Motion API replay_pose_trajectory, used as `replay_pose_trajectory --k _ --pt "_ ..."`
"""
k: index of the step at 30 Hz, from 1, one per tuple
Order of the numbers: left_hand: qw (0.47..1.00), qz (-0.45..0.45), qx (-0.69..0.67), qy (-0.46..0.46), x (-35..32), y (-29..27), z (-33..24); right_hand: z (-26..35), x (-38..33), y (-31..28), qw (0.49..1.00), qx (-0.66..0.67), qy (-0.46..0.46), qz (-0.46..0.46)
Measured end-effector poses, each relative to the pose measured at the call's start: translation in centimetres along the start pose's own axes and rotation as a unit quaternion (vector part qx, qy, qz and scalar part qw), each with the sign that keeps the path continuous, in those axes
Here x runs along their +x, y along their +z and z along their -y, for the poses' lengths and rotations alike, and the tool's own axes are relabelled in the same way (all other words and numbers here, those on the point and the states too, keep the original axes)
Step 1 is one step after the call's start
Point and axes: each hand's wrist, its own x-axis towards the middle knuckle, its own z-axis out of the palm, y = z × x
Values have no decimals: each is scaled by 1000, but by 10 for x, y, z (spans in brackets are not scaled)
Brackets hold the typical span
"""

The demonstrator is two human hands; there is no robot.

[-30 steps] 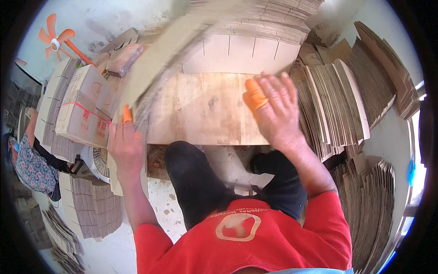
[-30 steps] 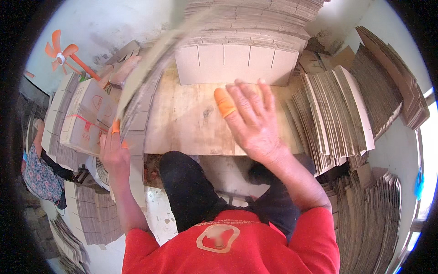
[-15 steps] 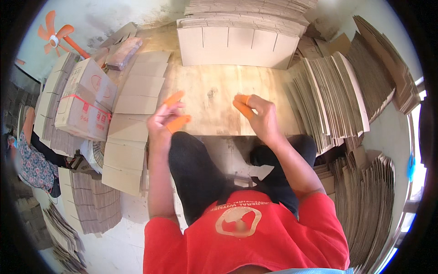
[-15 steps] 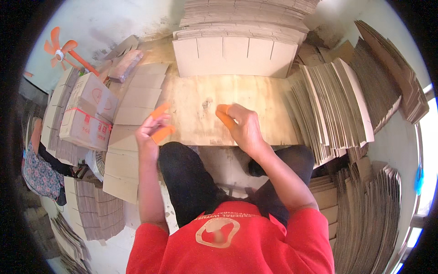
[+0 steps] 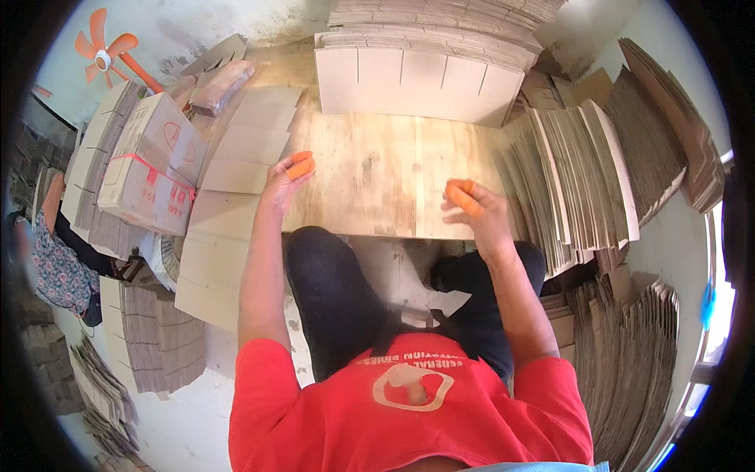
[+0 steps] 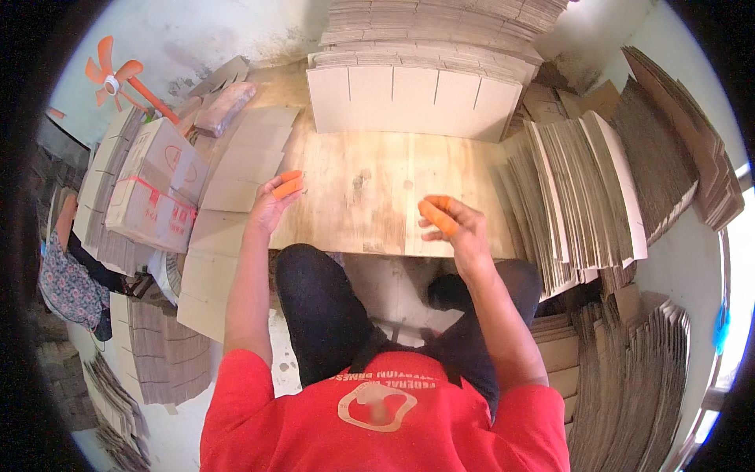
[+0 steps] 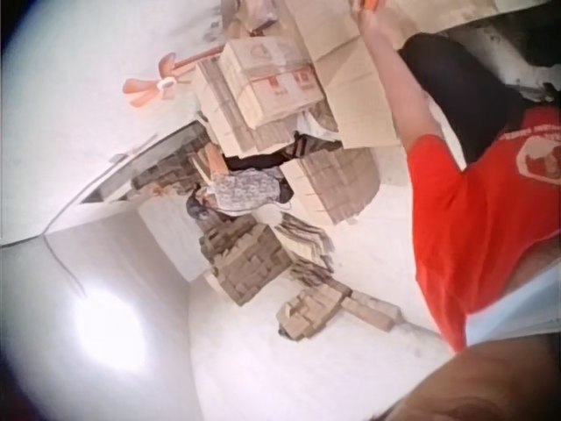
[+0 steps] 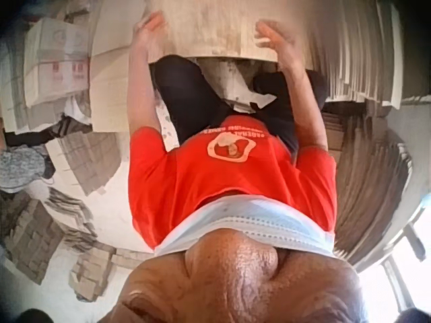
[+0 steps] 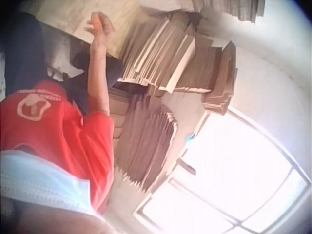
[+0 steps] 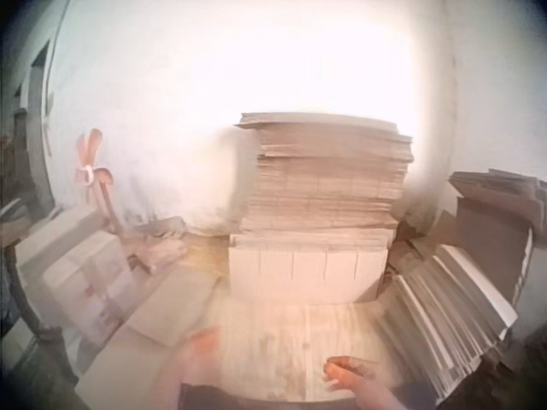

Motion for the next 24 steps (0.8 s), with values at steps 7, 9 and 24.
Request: replay_pose_trajectory --k 7,9,24 --pt "908 -244 340 25 61 -102 31 -35 4 -15 996 28 77 -20" --pt "933 -216 286 21 57 -93 13 -42 9 -22 995 21 86 -37" --pt "870 354 -340 49 -111 198 -43 4 33 43 918 324 0 226"
